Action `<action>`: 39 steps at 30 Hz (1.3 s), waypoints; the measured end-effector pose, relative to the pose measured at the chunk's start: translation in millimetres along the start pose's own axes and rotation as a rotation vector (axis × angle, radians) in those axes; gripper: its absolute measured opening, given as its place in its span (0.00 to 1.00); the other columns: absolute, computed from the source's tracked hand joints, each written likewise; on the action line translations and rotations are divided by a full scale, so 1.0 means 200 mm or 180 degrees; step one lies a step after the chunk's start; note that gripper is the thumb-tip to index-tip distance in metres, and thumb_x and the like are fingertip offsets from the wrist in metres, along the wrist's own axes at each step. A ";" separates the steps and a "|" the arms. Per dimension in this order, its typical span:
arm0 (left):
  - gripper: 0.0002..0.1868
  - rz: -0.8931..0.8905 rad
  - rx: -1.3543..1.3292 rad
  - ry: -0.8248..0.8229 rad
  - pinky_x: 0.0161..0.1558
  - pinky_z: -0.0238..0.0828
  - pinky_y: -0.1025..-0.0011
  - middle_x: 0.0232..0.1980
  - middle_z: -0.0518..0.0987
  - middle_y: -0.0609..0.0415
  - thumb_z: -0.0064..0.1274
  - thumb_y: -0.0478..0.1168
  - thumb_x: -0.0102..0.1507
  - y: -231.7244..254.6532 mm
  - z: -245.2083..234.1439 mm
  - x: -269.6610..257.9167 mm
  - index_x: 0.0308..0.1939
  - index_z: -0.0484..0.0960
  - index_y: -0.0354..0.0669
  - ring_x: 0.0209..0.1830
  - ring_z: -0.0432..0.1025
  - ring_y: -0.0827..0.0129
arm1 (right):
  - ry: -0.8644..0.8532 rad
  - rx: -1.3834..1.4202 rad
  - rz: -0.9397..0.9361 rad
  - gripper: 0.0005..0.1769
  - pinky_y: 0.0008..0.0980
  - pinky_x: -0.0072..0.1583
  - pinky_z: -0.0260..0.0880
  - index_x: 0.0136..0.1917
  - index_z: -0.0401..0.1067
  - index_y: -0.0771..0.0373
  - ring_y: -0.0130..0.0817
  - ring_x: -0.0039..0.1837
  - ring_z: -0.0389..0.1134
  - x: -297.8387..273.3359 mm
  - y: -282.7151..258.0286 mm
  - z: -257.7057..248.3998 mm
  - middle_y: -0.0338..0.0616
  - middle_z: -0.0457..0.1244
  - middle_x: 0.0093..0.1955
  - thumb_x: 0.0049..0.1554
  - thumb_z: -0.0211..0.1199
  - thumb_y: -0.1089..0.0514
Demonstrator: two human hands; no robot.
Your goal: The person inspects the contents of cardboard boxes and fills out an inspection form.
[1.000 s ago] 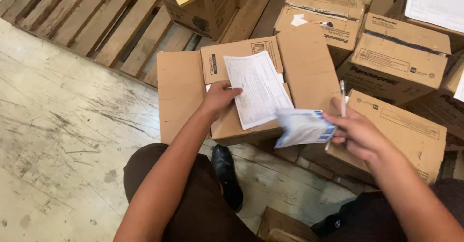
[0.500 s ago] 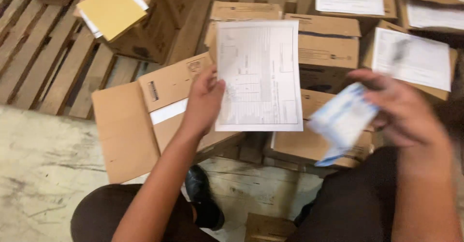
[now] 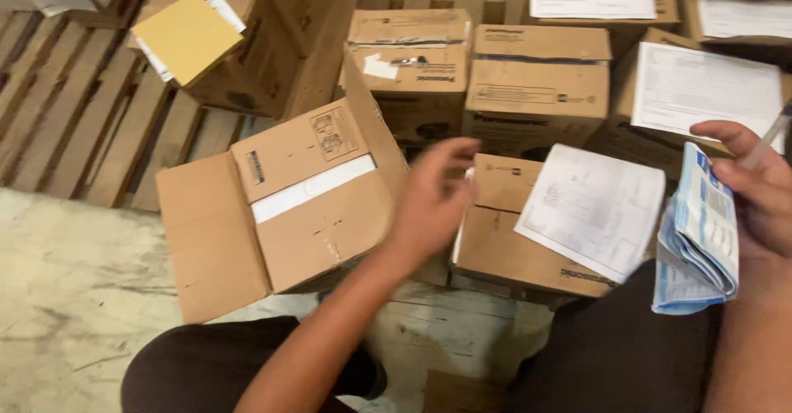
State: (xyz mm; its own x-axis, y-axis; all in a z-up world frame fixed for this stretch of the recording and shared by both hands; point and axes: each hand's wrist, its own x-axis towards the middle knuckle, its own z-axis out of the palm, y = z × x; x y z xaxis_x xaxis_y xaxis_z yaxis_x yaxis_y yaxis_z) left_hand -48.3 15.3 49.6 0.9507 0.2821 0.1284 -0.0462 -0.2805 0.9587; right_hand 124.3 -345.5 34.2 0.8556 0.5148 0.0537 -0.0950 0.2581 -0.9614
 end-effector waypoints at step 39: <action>0.23 -0.1058 0.2079 -0.1218 0.59 0.73 0.50 0.57 0.80 0.40 0.57 0.45 0.62 -0.89 -1.39 -0.30 0.61 0.77 0.46 0.59 0.76 0.43 | -0.0103 0.1322 0.1502 0.12 0.22 0.38 0.62 0.54 0.75 0.43 0.20 0.34 0.61 0.38 0.94 1.56 0.25 0.63 0.37 0.56 0.64 0.49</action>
State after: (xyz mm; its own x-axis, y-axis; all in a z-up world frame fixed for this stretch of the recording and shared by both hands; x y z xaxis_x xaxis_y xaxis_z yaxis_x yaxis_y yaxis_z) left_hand -182.1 304.3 -58.3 0.9275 0.1457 -0.3442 0.3311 -0.7476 0.5757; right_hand 12.5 -3.5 -58.9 0.6581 0.6736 -0.3364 -0.6539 0.2898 -0.6989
